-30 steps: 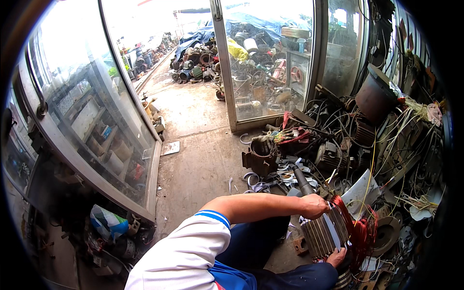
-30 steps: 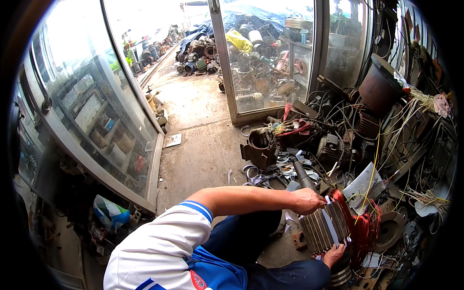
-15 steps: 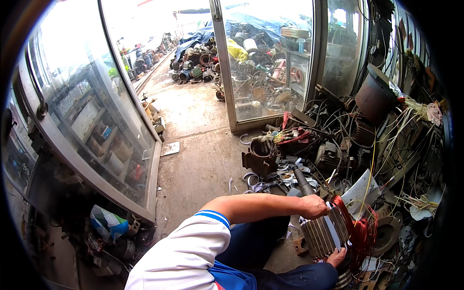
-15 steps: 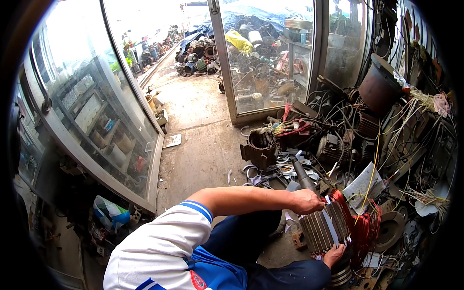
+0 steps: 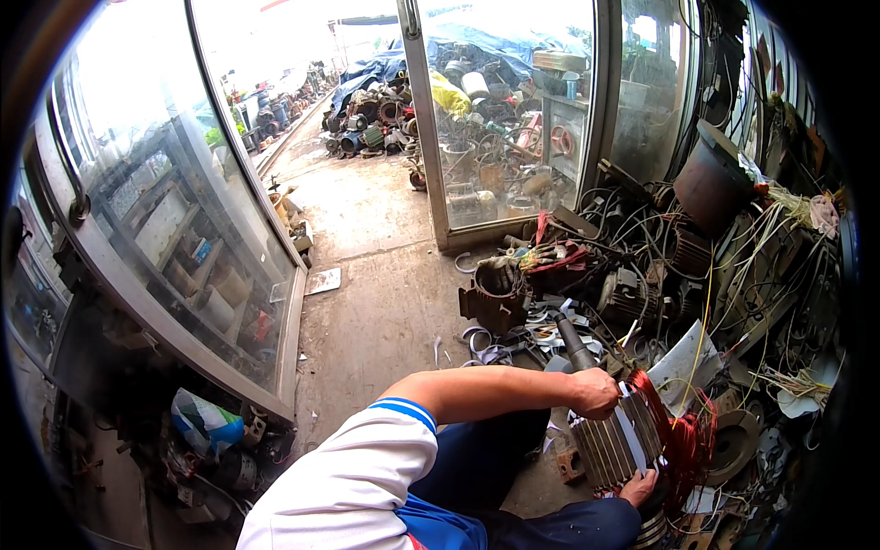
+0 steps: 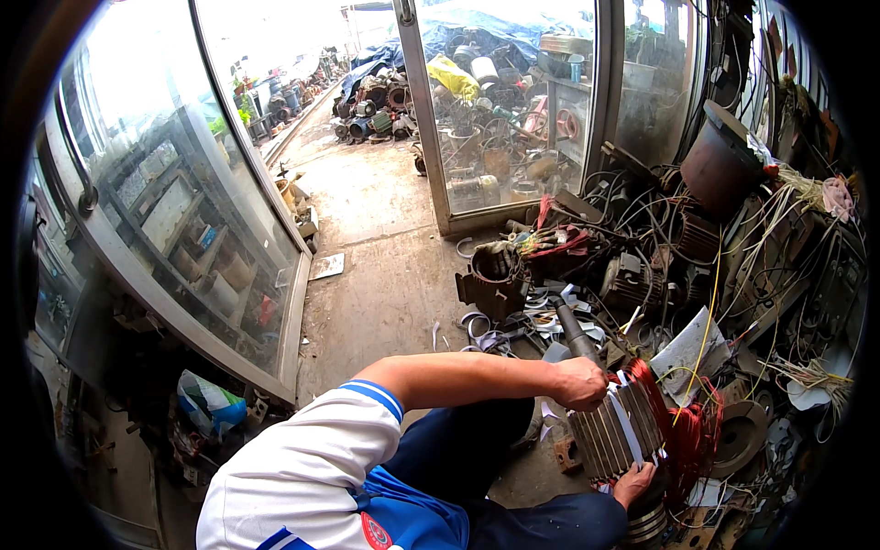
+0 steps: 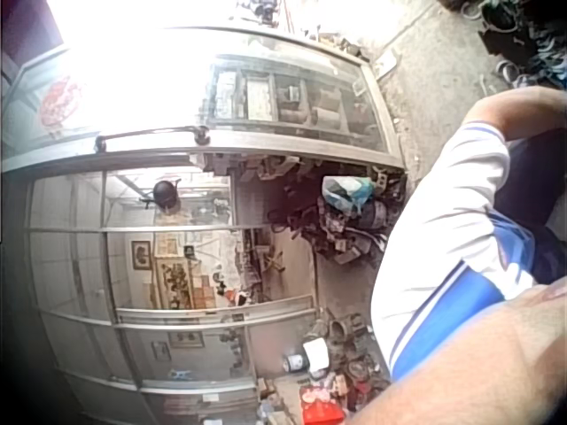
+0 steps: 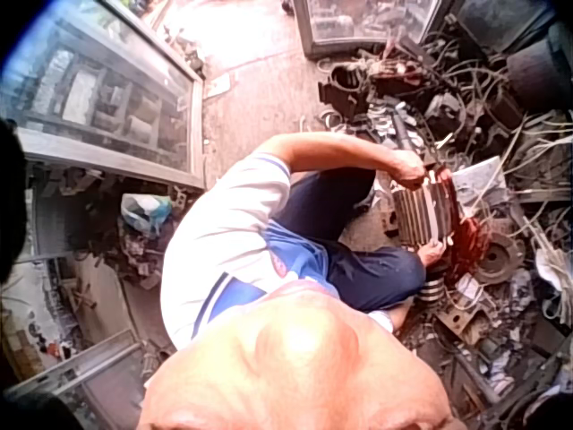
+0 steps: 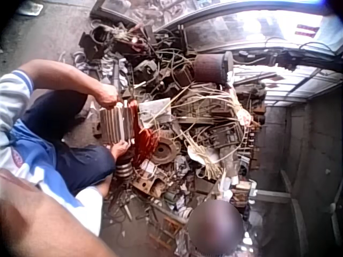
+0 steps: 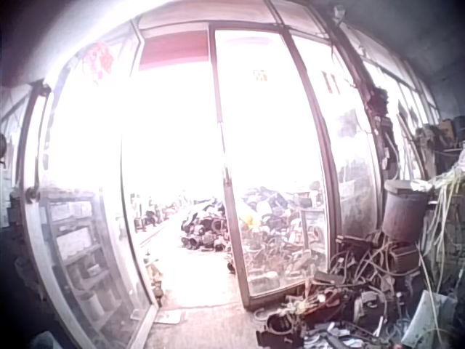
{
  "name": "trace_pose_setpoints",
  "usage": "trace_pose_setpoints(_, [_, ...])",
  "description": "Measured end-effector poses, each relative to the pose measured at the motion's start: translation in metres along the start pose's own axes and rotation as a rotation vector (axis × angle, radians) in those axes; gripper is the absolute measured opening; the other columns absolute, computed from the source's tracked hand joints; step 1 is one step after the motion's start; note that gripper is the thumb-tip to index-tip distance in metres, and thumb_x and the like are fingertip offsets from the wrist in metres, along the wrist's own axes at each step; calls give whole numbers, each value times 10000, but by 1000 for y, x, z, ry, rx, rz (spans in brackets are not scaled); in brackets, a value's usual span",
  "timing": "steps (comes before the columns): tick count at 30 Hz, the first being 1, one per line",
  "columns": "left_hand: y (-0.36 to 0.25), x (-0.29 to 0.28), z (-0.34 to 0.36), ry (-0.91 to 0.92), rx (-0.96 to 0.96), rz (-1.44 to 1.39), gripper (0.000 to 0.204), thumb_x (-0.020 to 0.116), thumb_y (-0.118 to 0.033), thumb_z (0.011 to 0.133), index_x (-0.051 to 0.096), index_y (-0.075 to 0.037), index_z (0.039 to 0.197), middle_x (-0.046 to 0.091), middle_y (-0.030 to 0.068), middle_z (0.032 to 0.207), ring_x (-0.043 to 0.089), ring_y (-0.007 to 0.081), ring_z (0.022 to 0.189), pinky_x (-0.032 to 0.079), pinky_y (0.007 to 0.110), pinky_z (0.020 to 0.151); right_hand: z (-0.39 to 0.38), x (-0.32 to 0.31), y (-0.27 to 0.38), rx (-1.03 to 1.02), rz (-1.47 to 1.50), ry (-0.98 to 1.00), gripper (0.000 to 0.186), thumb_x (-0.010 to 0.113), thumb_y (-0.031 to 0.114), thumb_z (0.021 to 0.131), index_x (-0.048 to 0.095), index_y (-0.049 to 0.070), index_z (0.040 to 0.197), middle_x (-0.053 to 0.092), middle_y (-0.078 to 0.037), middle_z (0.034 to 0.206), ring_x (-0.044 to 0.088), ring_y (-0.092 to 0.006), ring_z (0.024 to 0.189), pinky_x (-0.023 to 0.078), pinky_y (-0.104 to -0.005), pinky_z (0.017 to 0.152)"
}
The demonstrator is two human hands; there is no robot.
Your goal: The person sits on the floor and winds red copper wire around a motor stator. They use a wooden mallet to tap the windings into place and insert white paper between layers of wire.
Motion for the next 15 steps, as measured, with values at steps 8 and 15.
trace_pose_setpoints(8, [-1, -2, 0, 18, -30, -9, 280, 635, -274, 825, 711, -51, 675, 720, 149, 770, 718, 360, 725, 594, 460, 689, 0, -4, 6, 8, 5, -3, 184, 661, -26, 878, 492, -61, 942, 523, -259, 990, 539, -478, 972, 434, -517, 865])
trace_pose_setpoints(15, [6, 2, -2, -50, -67, -112, 252, 637, -219, 882, 714, -1, 781, 720, 170, 1105, 722, 357, 802, 597, 449, 739, 2, -2, 3, 1, -10, -8, 240, 711, -21, 881, 494, -63, 972, 532, -256, 1021, 548, -473, 985, 450, -501, 863])
Point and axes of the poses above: each hand's wrist, its own z-axis towards the middle knuckle, its own x-axis out of the palm, y = z × x, the point moved 2 cm from there along z, towards the middle knuckle
